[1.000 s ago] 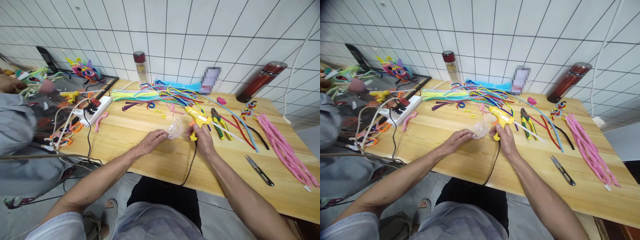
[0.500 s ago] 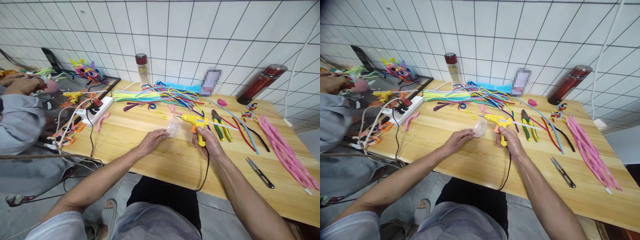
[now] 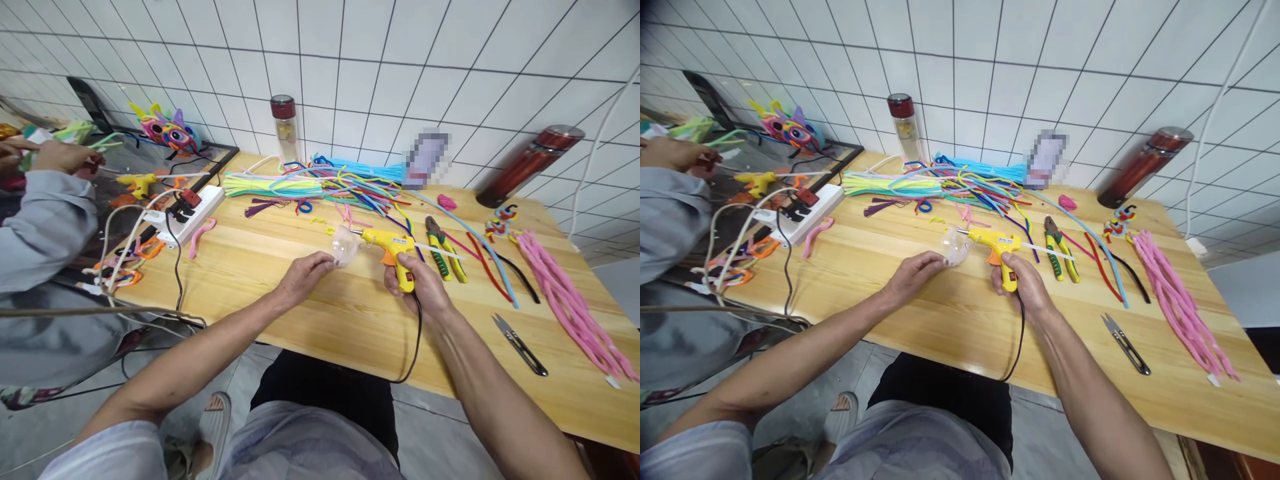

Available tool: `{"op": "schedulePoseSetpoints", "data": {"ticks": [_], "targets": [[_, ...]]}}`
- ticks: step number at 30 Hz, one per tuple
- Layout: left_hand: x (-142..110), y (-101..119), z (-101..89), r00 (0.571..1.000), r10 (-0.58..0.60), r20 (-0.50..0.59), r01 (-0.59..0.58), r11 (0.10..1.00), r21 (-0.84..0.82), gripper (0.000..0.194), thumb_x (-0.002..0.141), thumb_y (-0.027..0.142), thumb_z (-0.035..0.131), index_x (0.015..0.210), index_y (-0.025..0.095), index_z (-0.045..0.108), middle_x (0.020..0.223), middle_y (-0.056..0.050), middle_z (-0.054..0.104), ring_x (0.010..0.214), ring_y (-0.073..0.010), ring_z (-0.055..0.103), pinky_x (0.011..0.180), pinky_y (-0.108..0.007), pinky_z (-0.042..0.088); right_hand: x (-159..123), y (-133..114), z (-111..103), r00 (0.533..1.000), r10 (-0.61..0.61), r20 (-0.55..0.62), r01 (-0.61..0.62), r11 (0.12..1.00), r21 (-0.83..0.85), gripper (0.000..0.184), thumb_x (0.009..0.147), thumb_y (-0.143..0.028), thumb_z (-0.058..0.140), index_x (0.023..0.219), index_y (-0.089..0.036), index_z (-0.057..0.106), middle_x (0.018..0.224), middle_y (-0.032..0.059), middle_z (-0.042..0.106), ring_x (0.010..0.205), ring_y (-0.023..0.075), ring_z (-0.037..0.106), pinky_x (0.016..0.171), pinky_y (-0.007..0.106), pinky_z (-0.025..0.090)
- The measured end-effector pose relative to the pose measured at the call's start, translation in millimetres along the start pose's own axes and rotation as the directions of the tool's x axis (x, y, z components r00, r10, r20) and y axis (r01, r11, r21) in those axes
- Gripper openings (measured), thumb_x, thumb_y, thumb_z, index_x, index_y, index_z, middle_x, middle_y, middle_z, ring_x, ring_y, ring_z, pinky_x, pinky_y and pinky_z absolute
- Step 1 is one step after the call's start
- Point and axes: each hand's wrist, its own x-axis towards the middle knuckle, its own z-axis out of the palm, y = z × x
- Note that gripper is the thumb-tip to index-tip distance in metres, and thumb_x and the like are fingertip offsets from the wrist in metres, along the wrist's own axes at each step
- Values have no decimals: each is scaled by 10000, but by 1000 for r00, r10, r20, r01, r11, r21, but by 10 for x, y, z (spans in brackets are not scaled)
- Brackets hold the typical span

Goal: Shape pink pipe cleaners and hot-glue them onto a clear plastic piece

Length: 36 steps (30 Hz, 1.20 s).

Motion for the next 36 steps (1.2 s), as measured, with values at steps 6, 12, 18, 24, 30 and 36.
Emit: {"op": "schedulePoseSetpoints", "data": {"ticks": [6,12,18,24,30,36], "targets": [[49,122,128,977,-130,-169,30,870,-492,292,905,473,676,962,189,632,1052,-37,745,1010,-192,684,976,-361,540,-60,125,94,985,-153,80,153,988,8,410,892,-595,603,730,-218,601,534,15,566,520,162,488,527,311,367],[85,493,387,970,-225,-92,79,648,-757,338,813,467,775,955,187,651,1077,-67,775,1111,-235,704,1072,-410,474,-61,210,135,966,-231,113,226,973,56,445,938,-593,546,729,-204,605,542,7,541,520,158,476,544,314,358],[125,613,549,979,-202,21,130,547,-827,528,753,631,817,988,186,657,1055,-85,780,1036,-229,714,1008,-377,473,-72,179,137,963,-240,121,241,970,1,530,916,-653,545,630,-209,580,501,16,523,500,152,455,524,313,343],[131,669,631,988,-150,24,112,614,-782,589,701,663,855,935,166,642,976,-73,752,895,-182,681,866,-324,486,-84,174,136,963,-246,109,250,968,-16,494,917,-656,551,714,-206,582,500,4,556,467,139,464,490,291,342],[147,625,694,989,-144,32,120,659,-742,565,690,556,905,1002,172,632,950,-36,724,875,-160,664,875,-311,467,-88,202,135,958,-250,140,254,967,-6,470,932,-639,549,739,-210,566,492,-3,563,438,132,463,460,279,335],[172,563,737,992,-127,3,90,686,-722,564,688,521,917,1035,172,642,986,-41,739,890,-158,680,876,-308,496,-116,206,161,956,-250,153,251,968,12,455,922,-647,566,770,-218,569,494,-8,580,418,135,470,441,275,340]]}}
